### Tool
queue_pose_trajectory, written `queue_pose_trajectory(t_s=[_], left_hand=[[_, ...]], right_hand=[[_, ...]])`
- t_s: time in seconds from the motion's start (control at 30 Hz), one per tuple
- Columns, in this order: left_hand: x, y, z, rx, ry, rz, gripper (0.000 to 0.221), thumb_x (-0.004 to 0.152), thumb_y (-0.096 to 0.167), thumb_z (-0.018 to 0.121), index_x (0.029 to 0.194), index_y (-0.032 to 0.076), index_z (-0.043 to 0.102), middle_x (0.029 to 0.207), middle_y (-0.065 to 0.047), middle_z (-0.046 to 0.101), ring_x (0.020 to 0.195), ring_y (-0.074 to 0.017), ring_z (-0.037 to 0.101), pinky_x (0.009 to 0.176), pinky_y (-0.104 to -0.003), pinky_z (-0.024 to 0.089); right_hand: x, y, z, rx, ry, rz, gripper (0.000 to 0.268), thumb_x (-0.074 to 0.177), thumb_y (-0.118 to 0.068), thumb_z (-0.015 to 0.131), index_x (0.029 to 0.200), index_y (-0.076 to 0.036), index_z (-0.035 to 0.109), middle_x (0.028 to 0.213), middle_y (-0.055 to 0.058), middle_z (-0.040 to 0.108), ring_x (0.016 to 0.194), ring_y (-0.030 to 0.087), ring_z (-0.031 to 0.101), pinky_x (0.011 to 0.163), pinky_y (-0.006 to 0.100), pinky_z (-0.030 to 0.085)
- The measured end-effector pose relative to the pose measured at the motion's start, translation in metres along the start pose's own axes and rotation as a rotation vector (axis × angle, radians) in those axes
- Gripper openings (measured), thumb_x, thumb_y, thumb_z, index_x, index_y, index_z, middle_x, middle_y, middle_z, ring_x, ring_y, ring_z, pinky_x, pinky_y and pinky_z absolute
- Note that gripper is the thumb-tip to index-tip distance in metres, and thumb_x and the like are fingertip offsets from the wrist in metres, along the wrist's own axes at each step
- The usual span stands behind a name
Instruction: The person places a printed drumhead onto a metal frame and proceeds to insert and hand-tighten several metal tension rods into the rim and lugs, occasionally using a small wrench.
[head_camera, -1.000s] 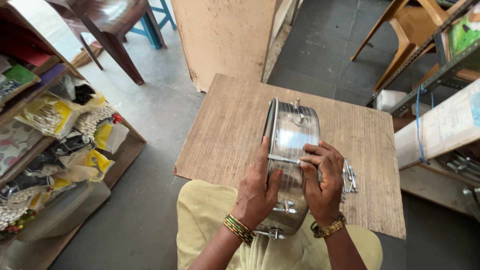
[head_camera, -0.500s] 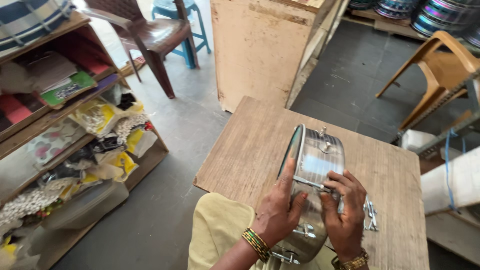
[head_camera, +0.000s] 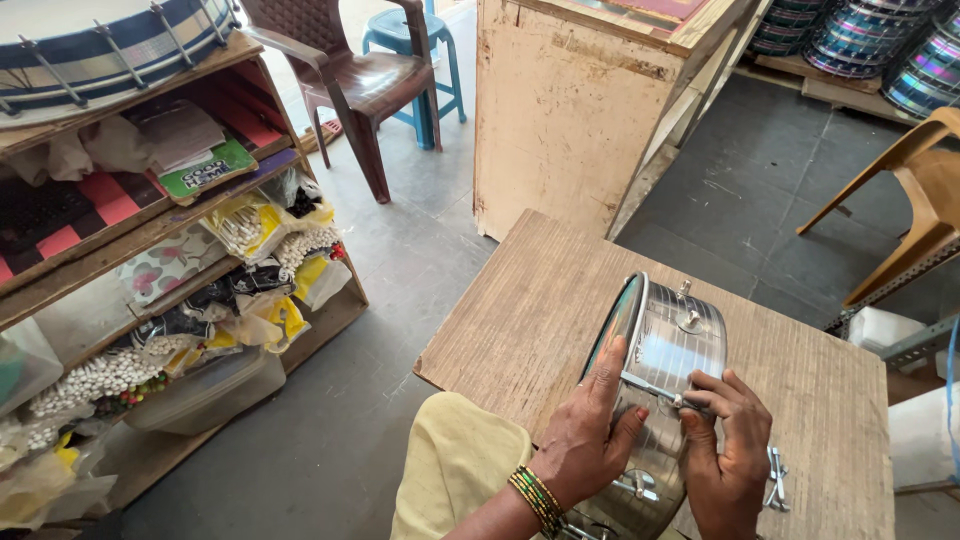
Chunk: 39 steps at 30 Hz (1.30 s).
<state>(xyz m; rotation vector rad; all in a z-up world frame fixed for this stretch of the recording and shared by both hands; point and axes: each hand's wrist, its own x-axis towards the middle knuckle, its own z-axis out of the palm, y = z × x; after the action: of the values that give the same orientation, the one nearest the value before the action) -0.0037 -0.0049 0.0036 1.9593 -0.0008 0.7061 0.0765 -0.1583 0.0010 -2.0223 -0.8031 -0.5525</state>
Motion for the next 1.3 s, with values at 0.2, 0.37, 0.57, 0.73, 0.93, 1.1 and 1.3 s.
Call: queue_pose_trajectory(t_s=[0.2,0.37,0.57,0.73,0.93,1.1,1.3], left_hand=[[-0.001,0.0,0.001,0.002,0.015,0.028,0.078,0.102,0.016,0.061,0.165,-0.002,0.019,0.159,-0.037,0.041,0.142,-0.0496,0.049,0.111,-0.048,0.047],[-0.001,0.001,0.001,0.003,0.002,0.009,0.079,0.101,0.017,0.062,0.164,-0.003,0.019,0.158,-0.037,0.04,0.142,-0.0488,0.049,0.111,-0.047,0.047],[0.002,0.0,0.003,0.011,-0.017,0.025,0.079,0.103,0.018,0.061,0.164,-0.005,0.017,0.159,-0.038,0.038,0.143,-0.0496,0.048,0.111,-0.047,0.046],[0.003,0.002,0.004,0.003,-0.009,0.03,0.078,0.102,0.018,0.06,0.164,-0.005,0.018,0.158,-0.037,0.04,0.141,-0.049,0.05,0.111,-0.047,0.047],[0.0,0.004,0.001,0.0,-0.013,0.026,0.078,0.102,0.018,0.06,0.164,-0.006,0.019,0.158,-0.036,0.042,0.14,-0.05,0.05,0.11,-0.048,0.047],[0.003,0.001,0.005,0.018,0.004,0.042,0.079,0.101,0.018,0.061,0.164,-0.005,0.018,0.158,-0.038,0.039,0.139,-0.0501,0.05,0.11,-0.048,0.047],[0.001,-0.008,0.007,0.048,0.007,0.073,0.081,0.101,0.018,0.062,0.164,-0.005,0.016,0.158,-0.037,0.04,0.14,-0.0507,0.05,0.111,-0.048,0.046]], right_hand=[[-0.001,0.003,0.004,-0.059,0.001,0.044,0.012,0.101,-0.017,0.064,0.105,-0.006,0.066,0.126,0.007,0.069,0.142,0.032,0.051,0.117,0.044,0.04],[-0.003,0.001,0.001,-0.006,-0.008,0.027,0.02,0.097,-0.021,0.065,0.111,-0.006,0.066,0.129,0.008,0.067,0.142,0.033,0.049,0.115,0.044,0.04],[-0.002,0.008,0.004,-0.071,0.005,0.017,0.016,0.101,-0.02,0.063,0.109,-0.008,0.068,0.123,0.005,0.071,0.14,0.031,0.052,0.116,0.043,0.041],[0.0,0.008,0.0,-0.114,-0.008,0.007,0.013,0.102,-0.018,0.062,0.108,-0.008,0.068,0.124,0.005,0.071,0.139,0.031,0.054,0.117,0.043,0.04],[-0.002,0.003,-0.008,0.0,-0.009,-0.018,0.017,0.096,-0.013,0.066,0.112,-0.006,0.067,0.127,0.007,0.069,0.139,0.032,0.053,0.116,0.042,0.041],[0.001,0.004,-0.004,-0.011,0.031,-0.016,0.012,0.098,-0.009,0.065,0.11,-0.007,0.067,0.125,0.006,0.07,0.138,0.031,0.055,0.117,0.042,0.042],[0.006,-0.004,-0.006,-0.05,0.005,0.018,0.012,0.097,-0.013,0.067,0.108,-0.008,0.068,0.126,0.005,0.069,0.136,0.03,0.056,0.113,0.042,0.043]])
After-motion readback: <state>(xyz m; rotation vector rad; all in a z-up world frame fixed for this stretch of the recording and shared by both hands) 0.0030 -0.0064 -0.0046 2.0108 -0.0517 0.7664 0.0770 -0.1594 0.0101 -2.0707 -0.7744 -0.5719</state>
